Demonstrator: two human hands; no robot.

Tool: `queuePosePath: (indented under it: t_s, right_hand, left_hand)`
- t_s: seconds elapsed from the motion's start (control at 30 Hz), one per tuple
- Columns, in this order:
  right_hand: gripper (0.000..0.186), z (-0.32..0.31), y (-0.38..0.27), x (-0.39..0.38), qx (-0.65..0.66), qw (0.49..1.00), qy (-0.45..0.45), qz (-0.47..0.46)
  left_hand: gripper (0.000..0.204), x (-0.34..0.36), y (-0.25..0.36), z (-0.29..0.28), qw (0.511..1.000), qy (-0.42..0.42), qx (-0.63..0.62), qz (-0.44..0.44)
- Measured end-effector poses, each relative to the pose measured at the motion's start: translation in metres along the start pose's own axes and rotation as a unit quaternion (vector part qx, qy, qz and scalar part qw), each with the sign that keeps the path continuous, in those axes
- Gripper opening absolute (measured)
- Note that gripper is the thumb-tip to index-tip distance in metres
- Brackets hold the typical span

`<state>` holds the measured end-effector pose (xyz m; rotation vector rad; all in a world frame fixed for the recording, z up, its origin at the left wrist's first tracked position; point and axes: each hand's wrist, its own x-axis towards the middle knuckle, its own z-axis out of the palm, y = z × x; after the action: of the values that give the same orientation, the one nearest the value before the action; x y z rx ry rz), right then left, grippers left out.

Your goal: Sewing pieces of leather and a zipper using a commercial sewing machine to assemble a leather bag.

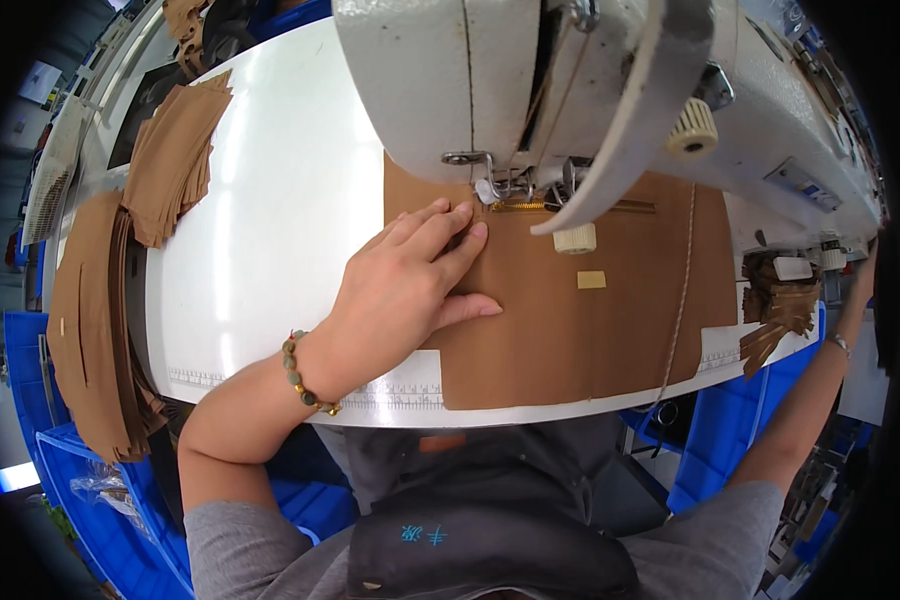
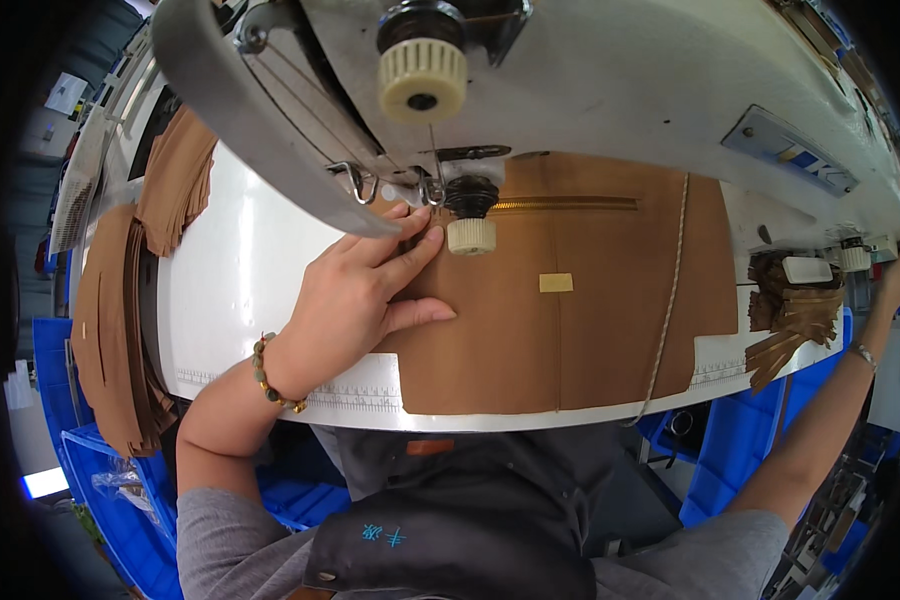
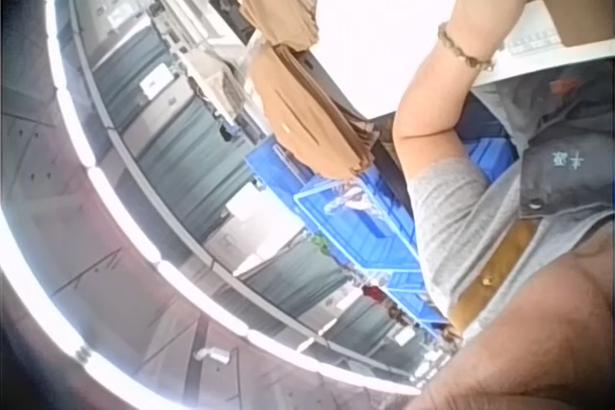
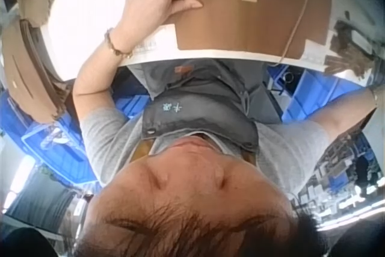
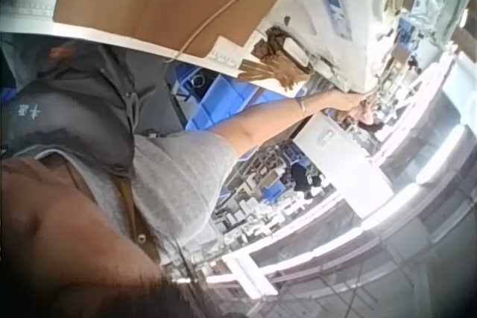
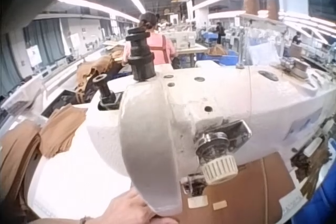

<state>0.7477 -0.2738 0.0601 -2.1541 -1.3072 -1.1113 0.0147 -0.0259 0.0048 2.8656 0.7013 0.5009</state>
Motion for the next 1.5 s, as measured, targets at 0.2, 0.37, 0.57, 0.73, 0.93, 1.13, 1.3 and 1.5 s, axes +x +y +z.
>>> queuePosePath:
  t_s: [0.2,0.37,0.57,0.73,0.93,1.13,1.3,1.5]
  right_hand:
    - [0.042,0.048,-0.021,-0.062,0.446,0.796,0.108,0.395]
    - [0.041,0.042,-0.04,-0.065,0.39,0.828,0.111,0.387]
    - [0.039,-0.048,-0.155,-0.039,0.147,0.943,0.26,0.146]
    - [0.014,-0.103,-0.4,-0.072,0.309,0.932,-0.116,-0.151]
    - [0.026,-0.073,-0.521,-0.07,0.338,0.86,-0.208,-0.321]
    - [0.017,-0.061,-0.531,-0.081,0.319,0.868,-0.2,-0.323]
    - [0.017,-0.054,-0.528,-0.081,0.325,0.869,-0.192,-0.32]
    - [0.016,-0.054,-0.528,-0.081,0.323,0.869,-0.201,-0.317]
  left_hand:
    - [0.07,-0.001,0.002,0.001,1.0,0.003,-0.001,0.0]
    - [0.068,0.001,0.005,0.001,1.0,0.006,0.0,-0.012]
    - [0.067,0.0,0.004,0.002,1.0,0.006,-0.014,-0.011]
    - [0.067,-0.001,0.005,0.005,1.0,0.015,-0.005,-0.01]
    - [0.067,0.0,0.005,0.007,1.0,0.021,-0.002,-0.009]
    - [0.067,0.001,0.003,0.008,1.0,0.02,-0.003,-0.009]
    - [0.065,0.006,-0.001,0.01,1.0,0.03,0.001,-0.006]
    - [0.066,0.007,-0.001,0.009,1.0,0.013,-0.005,-0.018]
